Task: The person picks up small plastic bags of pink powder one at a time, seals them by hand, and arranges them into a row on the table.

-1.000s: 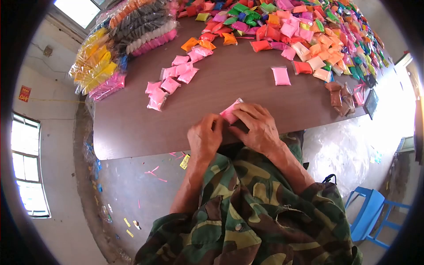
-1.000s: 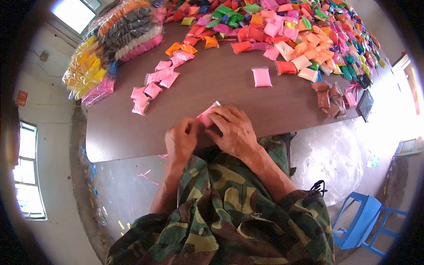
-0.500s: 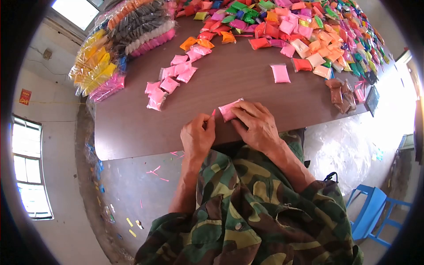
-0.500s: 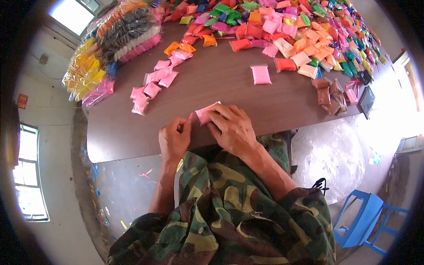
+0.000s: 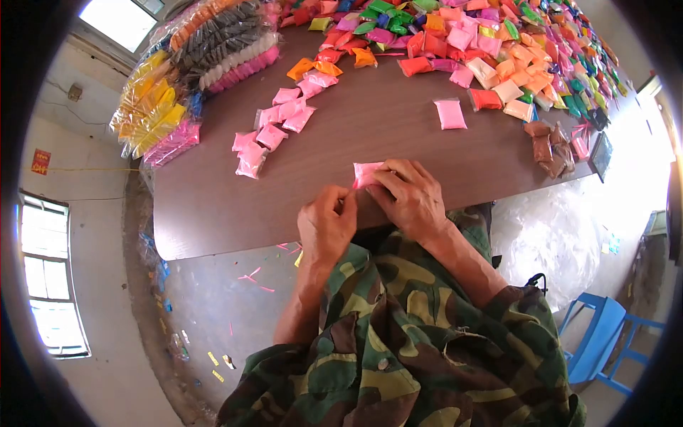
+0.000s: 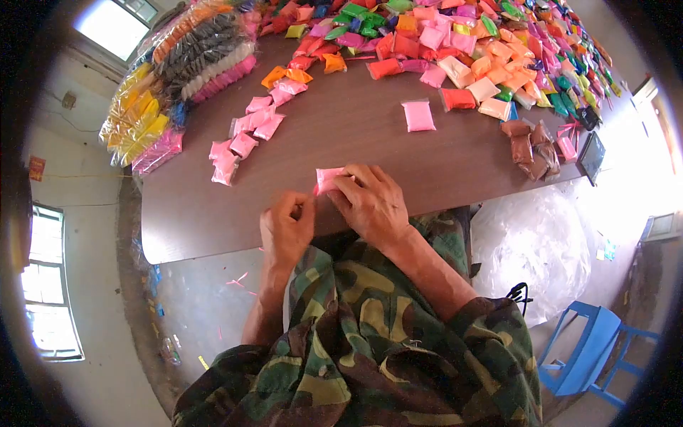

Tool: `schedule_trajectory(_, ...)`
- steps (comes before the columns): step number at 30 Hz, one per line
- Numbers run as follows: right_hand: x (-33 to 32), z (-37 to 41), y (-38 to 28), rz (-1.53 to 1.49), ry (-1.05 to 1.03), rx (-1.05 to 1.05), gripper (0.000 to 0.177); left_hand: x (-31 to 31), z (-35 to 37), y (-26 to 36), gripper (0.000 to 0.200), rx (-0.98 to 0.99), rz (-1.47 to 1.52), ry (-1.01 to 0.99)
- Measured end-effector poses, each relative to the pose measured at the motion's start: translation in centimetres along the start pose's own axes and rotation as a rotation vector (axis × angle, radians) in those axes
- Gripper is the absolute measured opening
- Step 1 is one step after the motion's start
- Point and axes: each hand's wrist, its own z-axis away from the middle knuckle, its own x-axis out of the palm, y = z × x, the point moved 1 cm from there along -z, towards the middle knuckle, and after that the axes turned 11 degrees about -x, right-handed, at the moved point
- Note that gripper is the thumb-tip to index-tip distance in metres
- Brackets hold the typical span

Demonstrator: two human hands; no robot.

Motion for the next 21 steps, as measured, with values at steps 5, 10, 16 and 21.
schedule_trajectory(5,0.1,-0.1,0.1,0.009,0.016,-0.011,0.025,0.4,0.0,-1.6,0.016,-0.033,-0.15,0.04)
schedule_trajectory(10,0.0,-0.1,-0.1,0.0,0.018,0.01,0.025,0.2,0.5,-0.3,0.015,-0.085,-0.004,-0.034)
schedule_trajectory(16,0.0,-0.1,0.1,-0.001,0.019,0.002,0.026,0.1,0.1,-1.0,0.012,-0.05,-0.072,-0.004)
schedule_trajectory(21,0.0,-0.1,0.0,0.014,0.014,0.003,0.024,0.2,0.3,-0.2,0.01,-0.021,-0.016,-0.006)
